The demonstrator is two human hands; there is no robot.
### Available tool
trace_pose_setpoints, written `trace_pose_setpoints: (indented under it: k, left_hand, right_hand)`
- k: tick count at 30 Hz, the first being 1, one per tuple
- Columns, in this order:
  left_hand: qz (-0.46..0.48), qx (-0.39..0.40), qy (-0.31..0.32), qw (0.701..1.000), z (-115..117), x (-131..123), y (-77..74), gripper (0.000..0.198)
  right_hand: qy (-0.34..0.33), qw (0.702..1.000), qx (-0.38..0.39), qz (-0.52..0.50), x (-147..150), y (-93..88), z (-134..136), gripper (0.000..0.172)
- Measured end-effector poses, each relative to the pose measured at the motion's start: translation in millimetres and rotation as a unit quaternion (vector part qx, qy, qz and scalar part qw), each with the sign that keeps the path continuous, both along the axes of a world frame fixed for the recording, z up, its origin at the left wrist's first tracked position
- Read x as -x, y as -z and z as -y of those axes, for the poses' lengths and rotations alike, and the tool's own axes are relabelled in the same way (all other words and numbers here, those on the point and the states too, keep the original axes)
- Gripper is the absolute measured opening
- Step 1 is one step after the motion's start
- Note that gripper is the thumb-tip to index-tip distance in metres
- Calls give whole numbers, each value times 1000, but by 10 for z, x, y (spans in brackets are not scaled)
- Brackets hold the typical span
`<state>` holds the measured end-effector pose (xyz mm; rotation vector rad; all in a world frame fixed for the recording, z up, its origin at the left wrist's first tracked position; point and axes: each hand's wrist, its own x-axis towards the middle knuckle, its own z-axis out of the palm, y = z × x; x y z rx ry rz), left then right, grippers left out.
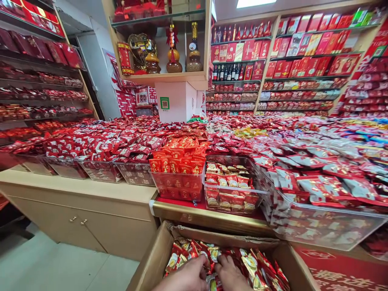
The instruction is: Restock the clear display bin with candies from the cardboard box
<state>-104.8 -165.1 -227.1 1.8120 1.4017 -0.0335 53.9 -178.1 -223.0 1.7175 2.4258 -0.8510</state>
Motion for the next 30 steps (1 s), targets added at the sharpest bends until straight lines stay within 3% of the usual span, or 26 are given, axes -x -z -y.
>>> trace_pose_setpoints:
  k: [4,8,13,17,21,24,27,30]
  left_hand:
    - [24,-30,6,999,23,-17,-42,49]
    - [107,25,-2,994,25,-30,-103,40]
    - [199,127,-70,969,-30,-29,-205,35]
    - [338,71,-93,934,-99,-49,-369,35]
    - [408,2,-125,904,-106,-120,-581,39]
    - [442,37,-151,883,-73,-178,-691,45]
    - [474,87,-161,861,-45,-214,-727,46]
    - [483,98,-174,853,-36,-226,-713,45]
  right_hand:
    - [-5,997,-56,49,16,-11,5,50]
    - [-27,995,-91,32,-16,-54,-35,34]
    - [-19,991,-135,-19,-49,-216,-101,24]
    - [8,975,-149,-166,-112,-468,-137,24]
    - [67,923,-85,-369,-177,-659,-169,33]
    - [117,863,-1,-492,-201,-701,-185,34]
    - [164,817,65,-549,-201,-700,-176,33]
    - [174,792,95,-577,-180,-698,-148,30]
